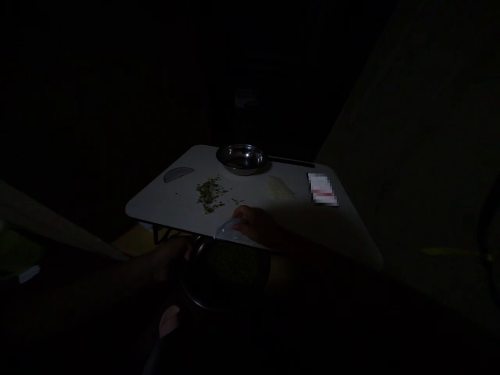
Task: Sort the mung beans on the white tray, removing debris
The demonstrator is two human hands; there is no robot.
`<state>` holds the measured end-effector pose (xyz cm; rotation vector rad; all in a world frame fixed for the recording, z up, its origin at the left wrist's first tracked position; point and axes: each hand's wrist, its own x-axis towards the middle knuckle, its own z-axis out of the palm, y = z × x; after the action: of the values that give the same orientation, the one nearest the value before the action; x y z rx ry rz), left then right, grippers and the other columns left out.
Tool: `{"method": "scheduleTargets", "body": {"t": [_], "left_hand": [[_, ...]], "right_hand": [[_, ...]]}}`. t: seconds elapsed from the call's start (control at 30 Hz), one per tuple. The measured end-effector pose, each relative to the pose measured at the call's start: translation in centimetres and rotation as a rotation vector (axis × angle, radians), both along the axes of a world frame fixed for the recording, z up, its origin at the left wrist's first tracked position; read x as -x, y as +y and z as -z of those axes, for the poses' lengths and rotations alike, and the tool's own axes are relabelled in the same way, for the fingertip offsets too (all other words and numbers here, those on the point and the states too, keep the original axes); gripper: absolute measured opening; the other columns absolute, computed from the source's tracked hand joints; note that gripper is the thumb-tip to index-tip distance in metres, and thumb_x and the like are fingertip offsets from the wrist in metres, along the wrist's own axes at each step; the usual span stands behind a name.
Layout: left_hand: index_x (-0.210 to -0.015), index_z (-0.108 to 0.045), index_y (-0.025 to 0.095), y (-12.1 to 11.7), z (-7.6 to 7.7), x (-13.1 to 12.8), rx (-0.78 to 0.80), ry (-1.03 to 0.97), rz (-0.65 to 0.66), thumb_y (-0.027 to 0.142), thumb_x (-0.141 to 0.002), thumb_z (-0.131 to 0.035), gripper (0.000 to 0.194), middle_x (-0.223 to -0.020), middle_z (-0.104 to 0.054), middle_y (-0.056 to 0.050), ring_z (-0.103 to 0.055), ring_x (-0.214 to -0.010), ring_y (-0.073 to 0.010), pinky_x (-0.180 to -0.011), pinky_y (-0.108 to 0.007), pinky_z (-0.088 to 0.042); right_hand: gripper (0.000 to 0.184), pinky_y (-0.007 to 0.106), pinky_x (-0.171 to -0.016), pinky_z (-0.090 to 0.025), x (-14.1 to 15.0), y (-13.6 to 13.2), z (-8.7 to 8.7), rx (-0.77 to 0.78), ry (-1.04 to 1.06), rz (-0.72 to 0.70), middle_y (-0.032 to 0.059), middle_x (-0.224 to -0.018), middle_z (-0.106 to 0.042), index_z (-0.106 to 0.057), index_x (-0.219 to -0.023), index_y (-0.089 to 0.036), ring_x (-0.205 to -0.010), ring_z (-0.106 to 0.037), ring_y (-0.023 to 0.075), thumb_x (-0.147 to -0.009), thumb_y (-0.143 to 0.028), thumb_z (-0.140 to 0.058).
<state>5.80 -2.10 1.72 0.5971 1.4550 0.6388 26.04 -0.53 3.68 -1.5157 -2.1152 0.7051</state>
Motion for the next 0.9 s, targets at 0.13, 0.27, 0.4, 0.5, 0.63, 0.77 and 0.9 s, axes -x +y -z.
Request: {"method": "scheduleTargets", "body": {"t": [0.13,0.27,0.4,0.5,0.63,0.77,0.9], "left_hand": [[-0.051,-0.034,0.019,0.1,-0.2,0.3,0.082,0.014,0.047,0.003,-0.042,-0.044,0.021,-0.045,-0.034,0.002,-0.040,-0.042,-0.0130,-0.035,-0.025,-0.029],[-0.052,-0.036,0.019,0.2,0.5,1.1,0.038,0.024,-0.020,0.003,-0.043,-0.047,0.021,-0.047,-0.040,0.000,-0.045,-0.046,-0.0160,-0.037,-0.027,-0.033],[-0.052,-0.035,0.019,0.2,0.5,1.5,0.042,0.008,-0.038,0.003,-0.044,-0.046,0.021,-0.047,-0.039,0.000,-0.045,-0.048,-0.0165,-0.038,-0.027,-0.033],[-0.051,-0.034,0.020,0.1,0.3,1.5,0.065,-0.030,-0.004,0.003,-0.044,-0.046,0.022,-0.045,-0.037,0.001,-0.045,-0.047,-0.0161,-0.038,-0.026,-0.031],[-0.051,-0.034,0.019,0.1,0.2,1.4,0.059,-0.024,-0.027,0.002,-0.043,-0.045,0.022,-0.045,-0.036,0.001,-0.044,-0.046,-0.0152,-0.037,-0.025,-0.030],[-0.051,-0.034,0.019,0.1,0.4,1.5,0.020,0.037,-0.099,0.002,-0.044,-0.045,0.021,-0.046,-0.037,0.001,-0.044,-0.044,-0.0142,-0.036,-0.024,-0.030],[-0.049,-0.034,0.019,0.3,0.4,1.9,0.029,0.022,-0.081,0.001,-0.044,-0.046,0.023,-0.044,-0.037,0.001,-0.043,-0.043,-0.0143,-0.035,-0.024,-0.030]], "right_hand": [[0.021,0.022,-0.047,-0.033,-0.4,1.0,0.5,-0.019,0.028,0.126,-0.0030,-0.055,-0.051,-0.048,-0.084,-0.018,-0.048,-0.044,0.0093,-0.066,-0.029,-0.048],[0.024,0.022,-0.048,-0.033,0.4,1.8,0.8,-0.055,0.036,0.136,-0.0009,-0.059,-0.053,-0.048,-0.084,-0.018,-0.051,-0.046,0.0099,-0.065,-0.031,-0.050],[0.023,0.023,-0.050,-0.034,1.9,2.3,0.8,-0.117,0.027,0.149,0.0004,-0.064,-0.054,-0.050,-0.084,-0.018,-0.055,-0.047,0.0108,-0.065,-0.033,-0.050],[0.022,0.024,-0.052,-0.035,1.9,2.9,1.0,-0.154,0.011,0.191,0.0010,-0.065,-0.055,-0.050,-0.082,-0.019,-0.058,-0.048,0.0118,-0.065,-0.033,-0.050],[0.022,0.024,-0.050,-0.034,0.5,3.8,1.3,-0.136,0.002,0.233,-0.0004,-0.062,-0.054,-0.049,-0.081,-0.020,-0.056,-0.048,0.0122,-0.065,-0.034,-0.049],[0.024,0.024,-0.049,-0.035,-0.7,4.4,1.3,-0.112,0.030,0.265,0.0005,-0.064,-0.054,-0.049,-0.084,-0.019,-0.055,-0.049,0.0119,-0.066,-0.034,-0.047],[0.024,0.024,-0.050,-0.036,-0.3,4.7,1.2,-0.104,0.028,0.214,0.0019,-0.069,-0.055,-0.049,-0.083,-0.019,-0.058,-0.049,0.0125,-0.065,-0.034,-0.048]]}}
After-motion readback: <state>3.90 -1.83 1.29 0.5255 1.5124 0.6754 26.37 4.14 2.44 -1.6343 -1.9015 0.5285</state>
